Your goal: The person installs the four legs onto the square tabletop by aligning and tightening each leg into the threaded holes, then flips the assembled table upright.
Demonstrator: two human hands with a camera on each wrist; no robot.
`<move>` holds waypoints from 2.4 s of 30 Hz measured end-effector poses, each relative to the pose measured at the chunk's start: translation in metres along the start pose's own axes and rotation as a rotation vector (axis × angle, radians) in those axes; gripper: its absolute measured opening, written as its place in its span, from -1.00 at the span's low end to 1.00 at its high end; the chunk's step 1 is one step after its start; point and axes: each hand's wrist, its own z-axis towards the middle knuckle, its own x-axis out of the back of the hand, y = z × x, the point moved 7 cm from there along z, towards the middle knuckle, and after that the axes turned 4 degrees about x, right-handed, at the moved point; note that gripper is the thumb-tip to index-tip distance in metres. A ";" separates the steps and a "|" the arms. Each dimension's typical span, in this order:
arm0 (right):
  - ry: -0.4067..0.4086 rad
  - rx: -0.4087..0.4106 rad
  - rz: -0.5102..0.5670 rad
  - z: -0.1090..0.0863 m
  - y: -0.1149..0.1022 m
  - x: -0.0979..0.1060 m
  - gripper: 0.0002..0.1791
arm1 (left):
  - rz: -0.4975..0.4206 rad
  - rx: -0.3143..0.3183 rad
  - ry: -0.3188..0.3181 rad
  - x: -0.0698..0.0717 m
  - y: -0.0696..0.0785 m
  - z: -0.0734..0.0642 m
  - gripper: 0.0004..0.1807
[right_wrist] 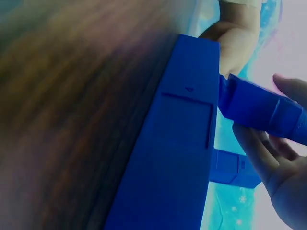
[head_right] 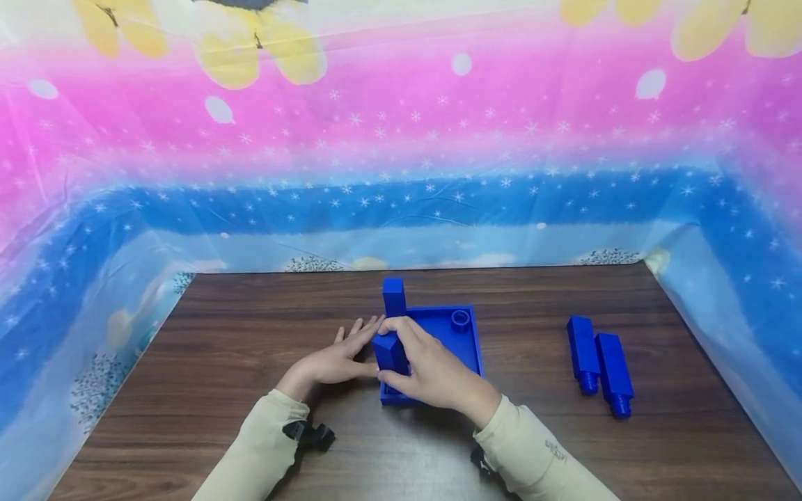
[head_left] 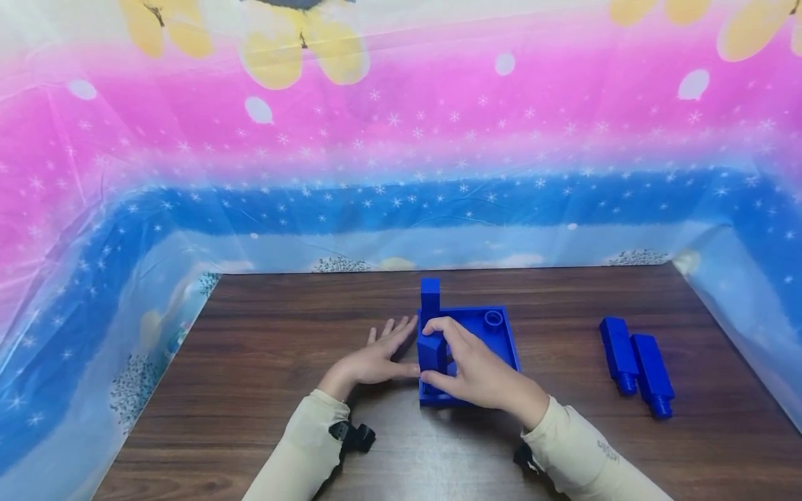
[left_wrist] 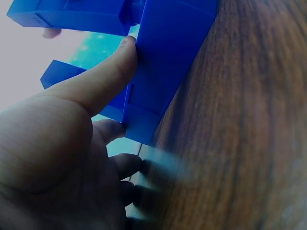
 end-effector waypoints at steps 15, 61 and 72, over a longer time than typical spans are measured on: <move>-0.101 -0.078 0.476 -0.002 0.017 0.006 -0.43 | -0.011 0.042 -0.001 0.000 0.001 -0.001 0.14; -0.096 -0.059 0.440 -0.004 0.019 0.009 -0.51 | 0.007 0.048 -0.003 -0.001 0.001 -0.001 0.10; -0.085 -0.057 0.409 -0.003 0.016 0.010 -0.51 | -0.024 0.020 0.004 -0.001 -0.005 0.000 0.17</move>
